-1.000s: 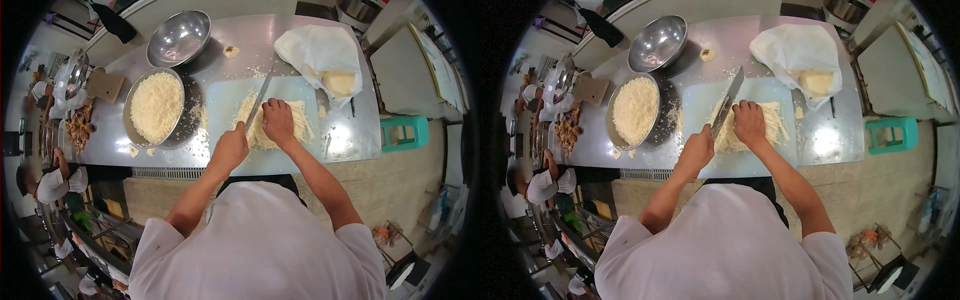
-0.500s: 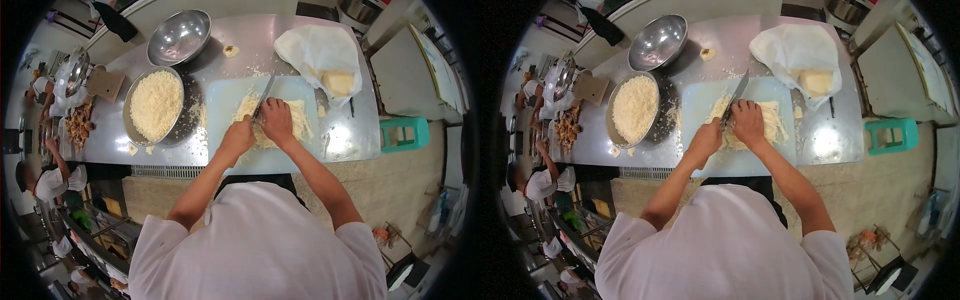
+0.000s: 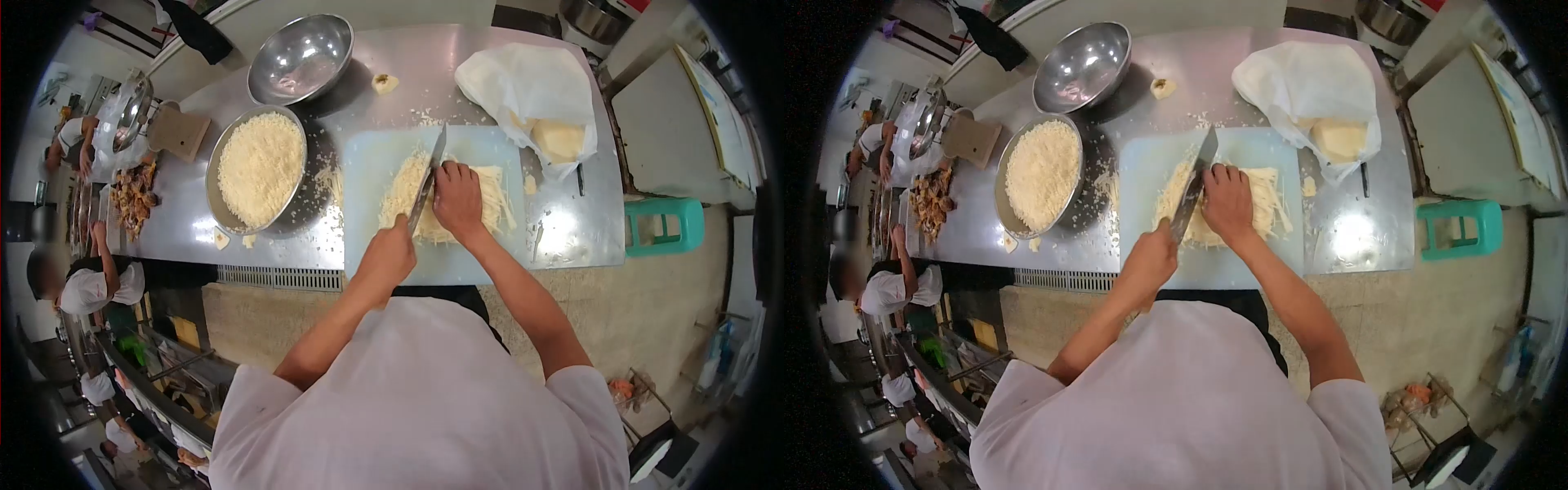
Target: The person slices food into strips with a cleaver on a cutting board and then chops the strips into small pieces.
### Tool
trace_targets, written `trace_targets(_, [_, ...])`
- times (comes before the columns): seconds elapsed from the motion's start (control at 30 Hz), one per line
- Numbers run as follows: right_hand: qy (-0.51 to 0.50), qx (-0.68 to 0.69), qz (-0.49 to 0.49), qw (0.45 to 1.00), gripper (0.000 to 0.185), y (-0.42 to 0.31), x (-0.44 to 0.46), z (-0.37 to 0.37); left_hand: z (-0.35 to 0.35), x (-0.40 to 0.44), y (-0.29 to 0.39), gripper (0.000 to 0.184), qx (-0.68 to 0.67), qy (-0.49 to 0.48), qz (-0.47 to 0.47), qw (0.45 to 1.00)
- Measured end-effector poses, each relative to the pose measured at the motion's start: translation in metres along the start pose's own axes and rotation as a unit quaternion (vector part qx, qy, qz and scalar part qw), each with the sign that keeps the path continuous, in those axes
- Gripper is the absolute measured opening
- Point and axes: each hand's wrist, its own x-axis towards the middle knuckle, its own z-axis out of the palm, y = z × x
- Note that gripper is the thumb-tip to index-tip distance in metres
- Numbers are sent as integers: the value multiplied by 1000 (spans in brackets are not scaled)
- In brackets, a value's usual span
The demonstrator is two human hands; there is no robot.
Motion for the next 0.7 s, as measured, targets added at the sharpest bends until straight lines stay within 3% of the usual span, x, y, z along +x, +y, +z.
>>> trace_targets(0.07, [-16,6,-1,1000,21,-3,-1,-6,32,30,-16,18,-13,49,49,998])
trace_targets(0.13, [-22,5,-7,1000,21,0,3,-7,16,33,-3,16,-16,57,38,998])
trace_targets(0.2, [-32,-2,-1,999,23,1,1,-2,-12,10,8,15,-43,-8,-20,999])
trace_targets(0.3, [-16,0,1,1000,22,-1,1,-2,2,-19,7,16,-23,30,-21,999])
trace_targets(0.4, [-18,6,-6,1000,22,-2,0,-6,43,27,-15,15,-48,53,14,997])
trace_targets(0.53, [-45,19,-5,999,23,2,0,-6,-6,8,6,11,-18,67,24,997])
trace_targets(0.67, [-36,77,-19,996,22,11,-1,-7,24,8,-17,10,-3,76,-32,997])
trace_targets(0.7, [-38,108,-26,993,21,9,-2,-12,23,13,-17,12,-45,105,16,993])
